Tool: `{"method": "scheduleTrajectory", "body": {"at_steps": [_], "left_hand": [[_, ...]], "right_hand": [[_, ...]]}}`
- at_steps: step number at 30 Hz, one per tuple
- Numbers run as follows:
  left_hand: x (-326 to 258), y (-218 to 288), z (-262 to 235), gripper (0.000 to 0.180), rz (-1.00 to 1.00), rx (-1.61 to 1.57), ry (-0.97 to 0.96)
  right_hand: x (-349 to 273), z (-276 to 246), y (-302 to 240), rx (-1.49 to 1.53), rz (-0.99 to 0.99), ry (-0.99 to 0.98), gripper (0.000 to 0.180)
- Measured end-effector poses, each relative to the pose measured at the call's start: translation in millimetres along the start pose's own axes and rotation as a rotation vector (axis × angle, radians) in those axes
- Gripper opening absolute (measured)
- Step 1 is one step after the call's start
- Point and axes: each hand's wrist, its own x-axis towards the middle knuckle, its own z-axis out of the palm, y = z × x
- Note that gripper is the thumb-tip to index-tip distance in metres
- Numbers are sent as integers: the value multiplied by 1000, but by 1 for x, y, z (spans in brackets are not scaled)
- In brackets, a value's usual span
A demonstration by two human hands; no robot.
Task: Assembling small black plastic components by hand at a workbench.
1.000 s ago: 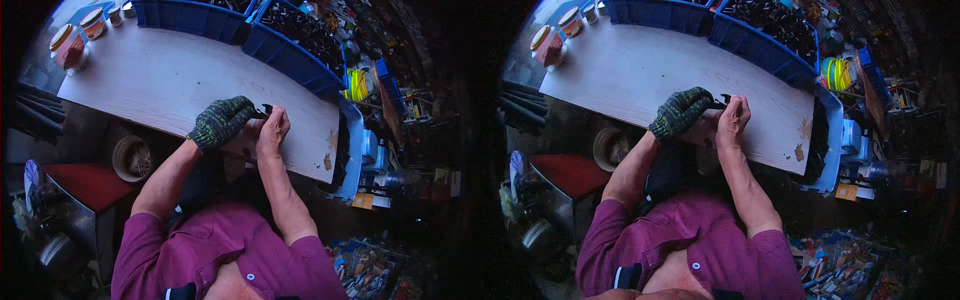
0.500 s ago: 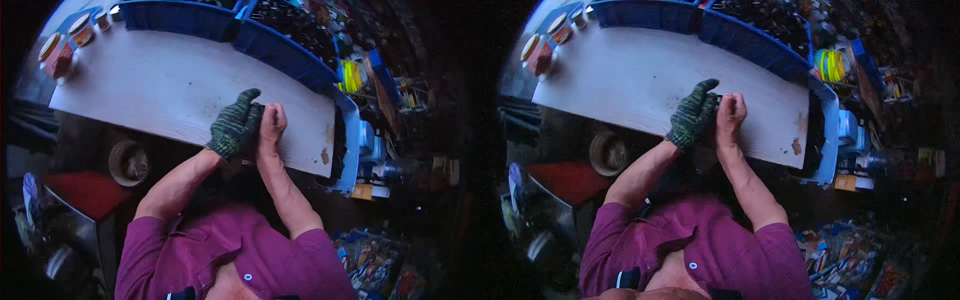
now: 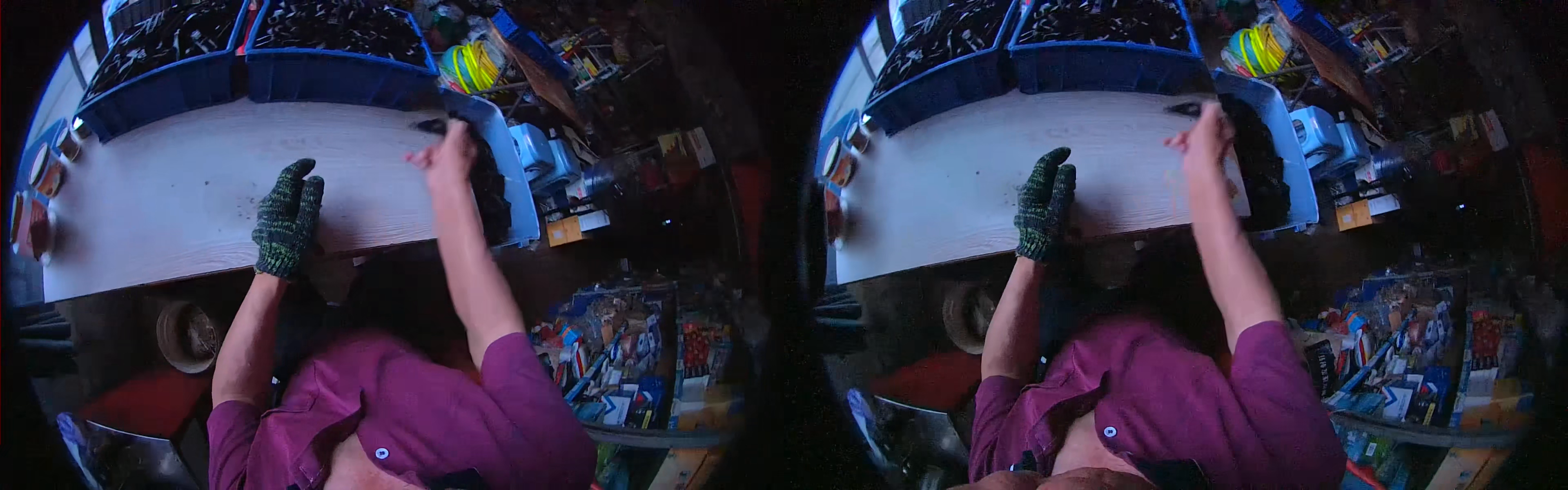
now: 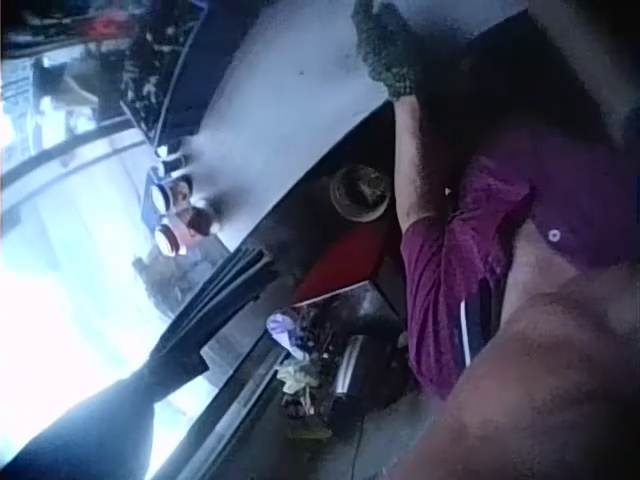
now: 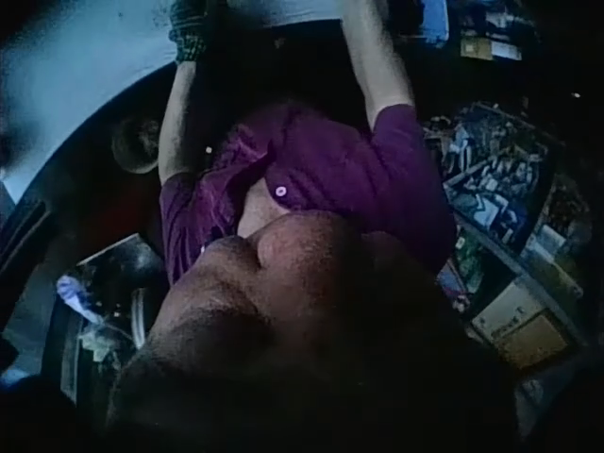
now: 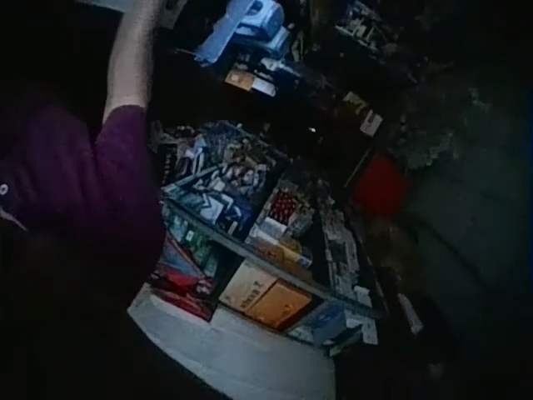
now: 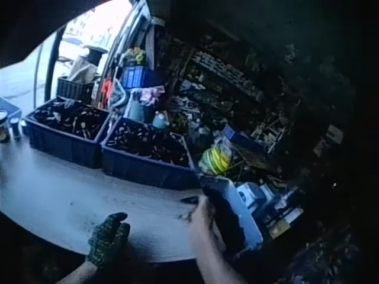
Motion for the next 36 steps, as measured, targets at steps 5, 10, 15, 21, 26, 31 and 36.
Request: {"method": "scheduleTrajectory", "body": {"at_steps": [5, 10, 15, 21, 26, 31, 36], "left_hand": [[0, 0, 1, 32, 61, 57, -14], [-1, 5, 0, 31, -121, -13, -92], [0, -8, 2, 32, 131, 68, 17], [2, -16, 3, 31, 91, 54, 2], [-1, -11, 5, 31, -67, 23, -31], [2, -6, 8, 31, 59, 171, -18], [3, -32, -1, 30, 69, 111, 33]], "right_hand": [[60, -56, -58, 90, -93, 413, 34], [34, -83, -24, 18, -60, 305, 35], [-11, -77, 12, -7, 49, 138, 27], [-35, -76, 38, 28, 90, -85, 20], [-43, -76, 46, 39, 30, -124, 16], [-40, -84, 49, 119, -8, -130, 15], [-50, -66, 51, 98, 29, -133, 13]]}}
